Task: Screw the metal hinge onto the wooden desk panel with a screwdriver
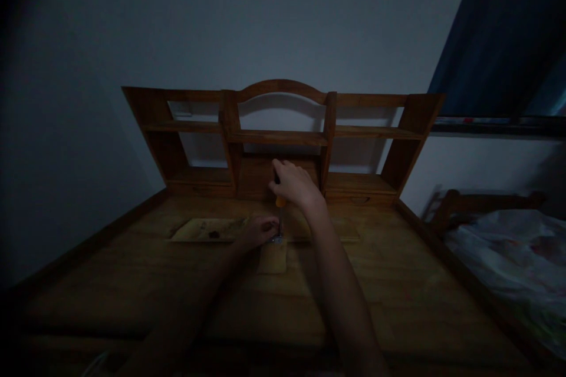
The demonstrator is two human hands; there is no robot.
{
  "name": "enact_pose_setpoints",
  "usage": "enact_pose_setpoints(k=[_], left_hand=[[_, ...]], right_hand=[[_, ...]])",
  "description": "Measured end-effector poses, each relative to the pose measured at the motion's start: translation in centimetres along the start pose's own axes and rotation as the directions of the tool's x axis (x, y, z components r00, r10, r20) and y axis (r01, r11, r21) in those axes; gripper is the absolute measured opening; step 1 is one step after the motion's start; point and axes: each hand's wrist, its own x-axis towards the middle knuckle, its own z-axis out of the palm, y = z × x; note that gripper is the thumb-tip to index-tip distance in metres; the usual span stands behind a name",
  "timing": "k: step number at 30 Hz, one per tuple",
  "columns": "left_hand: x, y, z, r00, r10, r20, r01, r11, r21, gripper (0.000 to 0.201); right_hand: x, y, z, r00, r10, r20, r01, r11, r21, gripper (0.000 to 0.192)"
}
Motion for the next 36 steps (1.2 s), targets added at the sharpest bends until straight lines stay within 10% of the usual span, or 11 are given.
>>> enact_pose_setpoints(k=[36], left_hand=[[-0.1,0.5,-1.1,0.99,-0.043,0.134,0.075,0.968,-0.238,0.017]], right_hand=[[0.1,0.3,0.0,1.0,0.005,-0.016,-0.003,0.995,0.1,0.027]])
